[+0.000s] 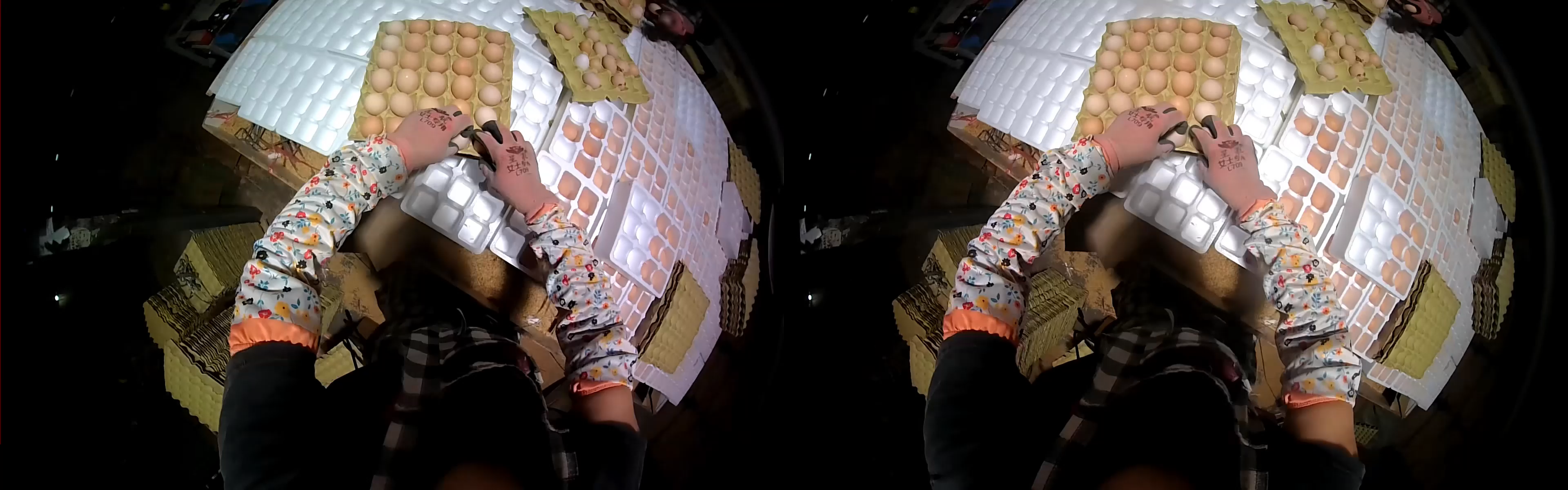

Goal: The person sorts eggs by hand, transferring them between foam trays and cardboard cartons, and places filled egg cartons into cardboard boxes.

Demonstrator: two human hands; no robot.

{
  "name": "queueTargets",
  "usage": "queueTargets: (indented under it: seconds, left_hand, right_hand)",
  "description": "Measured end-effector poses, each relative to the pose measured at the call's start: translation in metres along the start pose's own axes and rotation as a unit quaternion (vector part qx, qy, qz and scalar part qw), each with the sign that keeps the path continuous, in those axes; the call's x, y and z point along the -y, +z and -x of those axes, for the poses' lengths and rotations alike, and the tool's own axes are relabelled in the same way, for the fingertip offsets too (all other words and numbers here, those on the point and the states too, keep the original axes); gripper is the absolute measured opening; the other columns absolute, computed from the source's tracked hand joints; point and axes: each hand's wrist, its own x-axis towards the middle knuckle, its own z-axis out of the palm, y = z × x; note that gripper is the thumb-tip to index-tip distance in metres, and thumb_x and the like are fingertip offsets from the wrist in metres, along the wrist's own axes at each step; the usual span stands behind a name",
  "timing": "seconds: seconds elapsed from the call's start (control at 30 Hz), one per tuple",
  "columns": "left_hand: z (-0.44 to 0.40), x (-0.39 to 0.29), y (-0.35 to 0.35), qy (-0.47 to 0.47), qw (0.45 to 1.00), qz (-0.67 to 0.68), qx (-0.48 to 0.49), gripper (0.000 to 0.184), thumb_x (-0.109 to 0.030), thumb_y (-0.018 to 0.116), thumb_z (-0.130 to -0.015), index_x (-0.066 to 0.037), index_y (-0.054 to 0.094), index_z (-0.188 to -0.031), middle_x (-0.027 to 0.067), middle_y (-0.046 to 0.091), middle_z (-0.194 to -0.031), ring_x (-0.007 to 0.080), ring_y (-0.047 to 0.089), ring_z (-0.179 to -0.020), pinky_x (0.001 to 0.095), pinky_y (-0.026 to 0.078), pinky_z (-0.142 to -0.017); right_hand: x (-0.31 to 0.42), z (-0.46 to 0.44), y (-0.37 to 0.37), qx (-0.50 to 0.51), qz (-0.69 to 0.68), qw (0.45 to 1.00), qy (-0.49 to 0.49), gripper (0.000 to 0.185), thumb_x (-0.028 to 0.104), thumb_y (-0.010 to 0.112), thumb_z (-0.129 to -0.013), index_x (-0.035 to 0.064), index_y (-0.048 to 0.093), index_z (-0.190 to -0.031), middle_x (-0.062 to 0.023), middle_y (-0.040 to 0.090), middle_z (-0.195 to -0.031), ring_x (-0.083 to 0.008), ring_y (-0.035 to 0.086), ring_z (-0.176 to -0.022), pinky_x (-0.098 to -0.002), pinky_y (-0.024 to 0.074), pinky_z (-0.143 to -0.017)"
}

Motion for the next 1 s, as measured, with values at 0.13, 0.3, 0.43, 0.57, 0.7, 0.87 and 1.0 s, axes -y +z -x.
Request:
queueTargets:
  seconds: [0.13,0.3,0.43,0.57,0.7,0.87,1.0]
  left_hand:
    - [0.014,0.058,-0.022,-0.041,0.840,0.508,-0.188,0.035,-0.019,0.073,-0.078,-0.002,0.061,-0.107,0.0108,0.064,-0.110,0.0188,0.063,-0.092,0.0322,0.051,-0.079]
    - [-0.037,0.049,-0.072,-0.129,0.910,0.379,0.109,0.036,-0.033,0.071,-0.080,-0.004,0.063,-0.100,0.0129,0.064,-0.106,0.0205,0.064,-0.092,0.0341,0.053,-0.077]
    - [-0.063,0.046,-0.047,0.059,0.988,-0.069,0.124,0.035,-0.034,0.067,-0.079,-0.004,0.067,-0.095,0.0148,0.065,-0.103,0.0256,0.064,-0.095,0.0357,0.052,-0.078]
    - [-0.067,0.091,-0.081,-0.004,0.929,0.344,0.137,0.027,-0.024,0.067,-0.079,-0.003,0.065,-0.098,0.0158,0.061,-0.110,0.0256,0.060,-0.096,0.0358,0.051,-0.076]
    - [-0.074,0.101,-0.075,0.048,0.935,0.350,0.033,0.026,-0.022,0.072,-0.076,-0.006,0.065,-0.095,0.0157,0.055,-0.113,0.0282,0.057,-0.097,0.0370,0.050,-0.072]
    - [-0.098,0.056,-0.052,0.067,0.972,-0.225,0.015,0.034,-0.032,0.074,-0.070,-0.012,0.066,-0.095,0.0112,0.051,-0.110,0.0301,0.053,-0.096,0.0385,0.051,-0.066]
    - [-0.091,0.058,-0.055,0.088,0.978,-0.187,-0.028,0.037,-0.036,0.077,-0.067,-0.011,0.063,-0.091,0.0103,0.050,-0.116,0.0314,0.052,-0.098,0.0409,0.051,-0.074]
  right_hand:
    - [0.021,-0.030,-0.009,0.021,-0.292,0.938,0.186,0.031,0.019,0.060,-0.088,0.0027,0.060,-0.114,-0.0074,0.062,-0.098,-0.0231,0.062,-0.092,-0.0344,0.0504,-0.075]
    - [0.001,-0.054,-0.014,-0.048,-0.385,0.877,0.285,0.033,0.021,0.061,-0.087,0.0036,0.061,-0.115,-0.0096,0.060,-0.102,-0.0200,0.062,-0.089,-0.0301,0.0507,-0.076]
    - [0.023,-0.081,-0.003,0.035,0.121,0.986,0.108,0.043,0.021,0.067,-0.077,0.0096,0.059,-0.117,-0.0161,0.056,-0.114,-0.0351,0.060,-0.095,-0.0416,0.0498,-0.083]
    - [-0.004,-0.080,-0.039,0.068,-0.466,0.799,0.374,0.042,0.013,0.066,-0.086,0.0063,0.052,-0.125,-0.0076,0.062,-0.103,-0.0171,0.063,-0.083,-0.0287,0.0517,-0.070]
    - [-0.018,-0.098,-0.045,0.031,-0.546,0.768,0.332,0.048,0.011,0.070,-0.083,0.0071,0.051,-0.127,-0.0047,0.058,-0.104,-0.0114,0.059,-0.085,-0.0251,0.0498,-0.071]
    - [-0.010,-0.131,-0.004,0.068,0.149,0.973,0.165,0.030,0.022,0.053,-0.085,0.0156,0.057,-0.114,-0.0182,0.044,-0.131,-0.0393,0.052,-0.104,-0.0448,0.0496,-0.082]
    - [-0.014,-0.071,-0.035,-0.073,-0.177,0.946,0.263,0.041,0.030,0.070,-0.077,0.0096,0.062,-0.111,-0.0162,0.057,-0.112,-0.0312,0.056,-0.102,-0.0393,0.0489,-0.086]
